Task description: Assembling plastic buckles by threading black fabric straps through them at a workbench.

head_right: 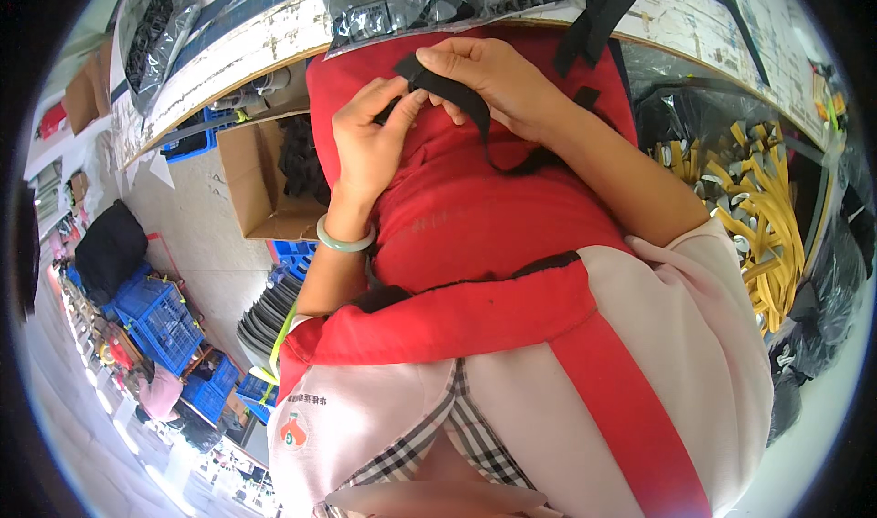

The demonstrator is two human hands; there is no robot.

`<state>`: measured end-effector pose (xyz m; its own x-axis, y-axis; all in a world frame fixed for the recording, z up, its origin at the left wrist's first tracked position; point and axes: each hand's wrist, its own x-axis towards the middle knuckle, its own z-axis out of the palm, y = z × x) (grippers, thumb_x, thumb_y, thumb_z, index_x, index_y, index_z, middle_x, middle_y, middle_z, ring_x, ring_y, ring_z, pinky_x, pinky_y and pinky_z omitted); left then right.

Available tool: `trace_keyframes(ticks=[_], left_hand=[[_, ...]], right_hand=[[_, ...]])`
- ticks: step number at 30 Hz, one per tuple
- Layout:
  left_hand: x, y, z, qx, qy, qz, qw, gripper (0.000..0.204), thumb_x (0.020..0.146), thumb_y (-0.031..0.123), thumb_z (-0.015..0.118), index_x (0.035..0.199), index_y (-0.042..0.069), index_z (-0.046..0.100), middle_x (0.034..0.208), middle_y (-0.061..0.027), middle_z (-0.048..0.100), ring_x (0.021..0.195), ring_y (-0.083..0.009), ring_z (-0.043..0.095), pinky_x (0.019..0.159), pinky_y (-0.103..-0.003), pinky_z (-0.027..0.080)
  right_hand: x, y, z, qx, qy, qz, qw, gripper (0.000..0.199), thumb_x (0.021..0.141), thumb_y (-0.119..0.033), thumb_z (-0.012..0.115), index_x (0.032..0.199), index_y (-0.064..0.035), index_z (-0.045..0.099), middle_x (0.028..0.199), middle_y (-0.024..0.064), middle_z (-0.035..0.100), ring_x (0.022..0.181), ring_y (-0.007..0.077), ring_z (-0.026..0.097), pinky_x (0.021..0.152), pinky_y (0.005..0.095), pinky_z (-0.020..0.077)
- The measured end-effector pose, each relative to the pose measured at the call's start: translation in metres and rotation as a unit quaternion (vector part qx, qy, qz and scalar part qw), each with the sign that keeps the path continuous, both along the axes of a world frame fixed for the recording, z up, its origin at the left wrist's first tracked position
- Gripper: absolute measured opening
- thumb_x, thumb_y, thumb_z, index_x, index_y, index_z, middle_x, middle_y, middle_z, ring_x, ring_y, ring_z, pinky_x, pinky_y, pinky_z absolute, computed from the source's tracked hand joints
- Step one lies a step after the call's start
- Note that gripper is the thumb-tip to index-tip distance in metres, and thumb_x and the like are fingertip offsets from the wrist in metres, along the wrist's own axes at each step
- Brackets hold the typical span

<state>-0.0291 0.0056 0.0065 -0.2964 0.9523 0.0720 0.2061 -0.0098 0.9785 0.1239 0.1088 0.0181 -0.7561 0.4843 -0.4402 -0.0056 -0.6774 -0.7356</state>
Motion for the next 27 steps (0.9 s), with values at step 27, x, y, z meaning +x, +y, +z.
trace_keyframes(ticks=[27], left_hand=[[0.001, -0.009, 0.011, 0.009, -0.226, 0.084, 0.971, 0.013, 0.086, 0.003, 0.067, 0.097, -0.004, 0.068, 0.080, -0.0058, 0.063, 0.054, -0.0078, 0.056, 0.042, -0.019, 0.040]], right_hand=[[-0.013, -0.018, 0.022, 0.202, -0.058, -0.061, 0.976, 0.019, 0.091, -0.018, 0.063, 0.100, -0.0033, 0.056, 0.068, -0.0003, 0.054, 0.048, 0.0056, 0.050, 0.042, 0.0184, 0.0402]])
